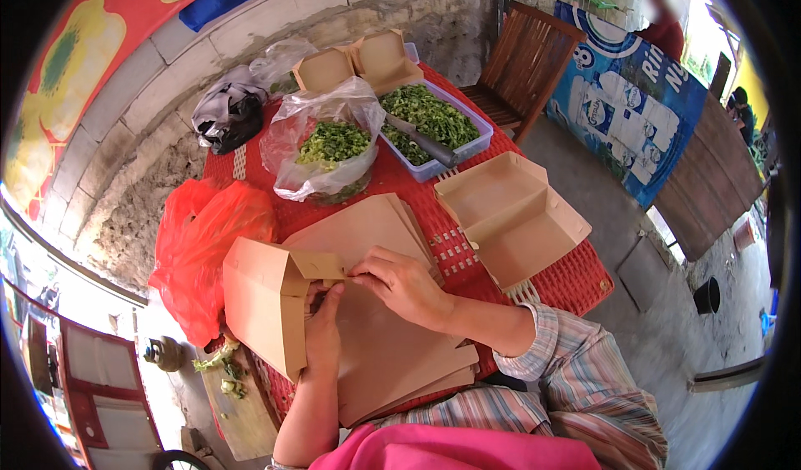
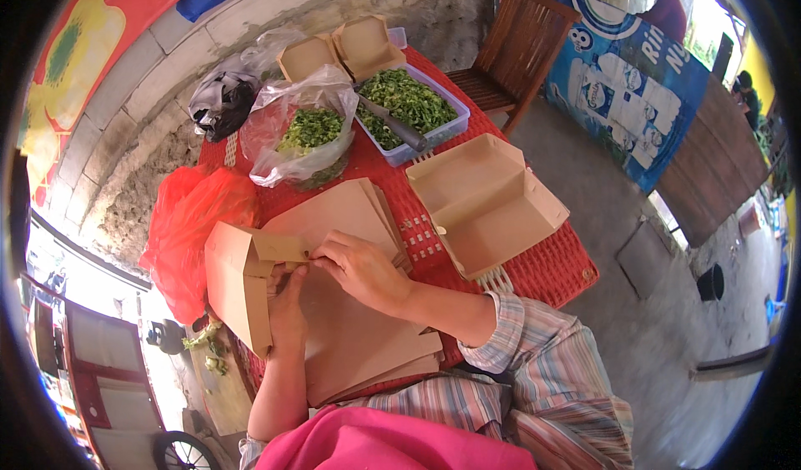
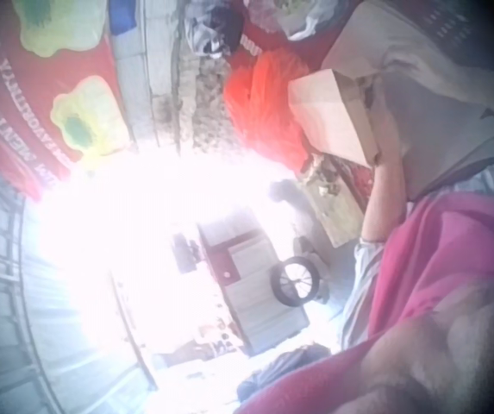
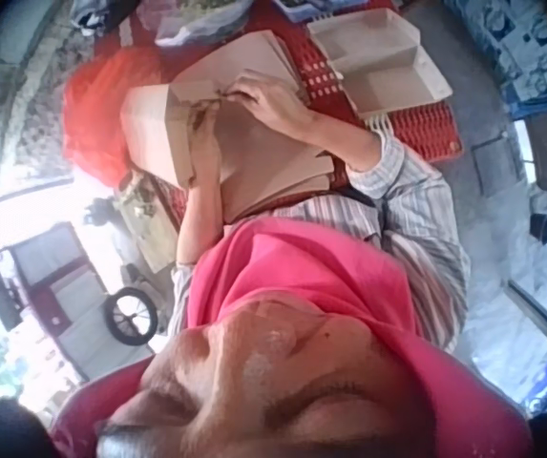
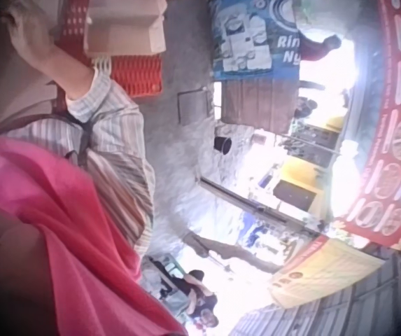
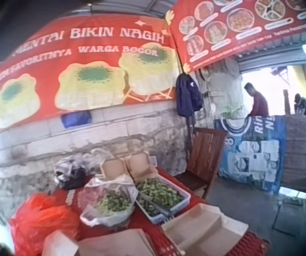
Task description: The person assembles flat cardboard food containers by folding the sides and tucking the tabs into slots to form a box shape. They handle the containers one at a time from a stack and place the finished boxes on the table.
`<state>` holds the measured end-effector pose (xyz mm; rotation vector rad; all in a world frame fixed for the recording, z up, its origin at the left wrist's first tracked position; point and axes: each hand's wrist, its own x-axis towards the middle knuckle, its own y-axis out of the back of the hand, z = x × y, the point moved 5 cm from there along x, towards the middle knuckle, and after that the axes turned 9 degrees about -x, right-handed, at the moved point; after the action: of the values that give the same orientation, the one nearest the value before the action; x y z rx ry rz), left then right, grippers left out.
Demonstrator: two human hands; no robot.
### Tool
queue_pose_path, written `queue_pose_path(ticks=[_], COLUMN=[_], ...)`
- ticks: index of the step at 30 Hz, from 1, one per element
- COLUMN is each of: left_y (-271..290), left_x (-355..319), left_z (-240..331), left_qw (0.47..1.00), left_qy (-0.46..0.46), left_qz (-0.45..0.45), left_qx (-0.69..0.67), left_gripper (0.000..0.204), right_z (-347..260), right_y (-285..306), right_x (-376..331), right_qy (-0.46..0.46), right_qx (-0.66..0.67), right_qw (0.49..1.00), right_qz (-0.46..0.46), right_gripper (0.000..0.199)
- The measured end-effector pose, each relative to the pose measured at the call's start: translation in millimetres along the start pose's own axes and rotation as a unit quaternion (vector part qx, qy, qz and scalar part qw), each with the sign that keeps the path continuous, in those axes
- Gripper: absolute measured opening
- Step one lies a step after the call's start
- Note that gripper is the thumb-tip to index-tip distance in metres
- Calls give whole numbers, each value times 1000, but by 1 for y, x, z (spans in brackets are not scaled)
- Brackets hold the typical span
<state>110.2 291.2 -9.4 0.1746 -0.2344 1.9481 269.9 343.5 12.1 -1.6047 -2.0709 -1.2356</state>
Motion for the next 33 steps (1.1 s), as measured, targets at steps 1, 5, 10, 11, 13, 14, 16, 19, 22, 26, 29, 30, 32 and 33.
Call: queue_pose_path(ticks=[1,5,10,11,13,14,16,19,22,26,29,30,32,33], left_y=[0,7,7,6,5,5,6,3,3,8,13,11,6,3], left_x=[0,3,4,3,1,1,1,-1,-2,-5,-3,-5,-7,-7], left_z=[-5,-24,-27,-25,-19,-20,-25,-25,-20,-5,-1,2,12,16], left_qw=[1000,999,997,998,999,999,999,998,997,978,961,962,963,963], left_qy=[-6,29,7,12,21,13,-1,11,-7,-44,-105,-106,-108,-109], left_qz=[-4,-31,-40,-37,-31,-32,-34,-43,-60,7,-35,-34,-30,-29], left_qx=[-24,-33,-67,-48,-9,-16,-28,53,47,203,252,251,247,244], left_gripper=[11,14,12,11,10,10,9,8,11,16,19,19,20,20], right_z=[1,8,7,6,5,4,3,5,8,5,3,3,2,2], right_y=[-1,-6,-5,-4,-3,-3,-3,-6,-8,-5,-4,-4,-4,-5], right_x=[0,0,0,0,0,0,0,-2,-4,-2,0,0,0,0], right_qy=[-10,-28,-7,1,10,10,8,-5,-28,-1,26,30,34,35], right_qx=[12,38,34,30,27,28,29,37,61,62,49,46,43,41], right_qw=[1000,999,999,1000,1000,1000,999,999,997,997,997,997,996,996], right_qz=[-1,-3,-4,-1,-2,-4,-10,-20,-29,-38,-54,-60,-71,-77], right_gripper=[12,12,13,13,13,13,13,14,14,12,11,10,9,9])
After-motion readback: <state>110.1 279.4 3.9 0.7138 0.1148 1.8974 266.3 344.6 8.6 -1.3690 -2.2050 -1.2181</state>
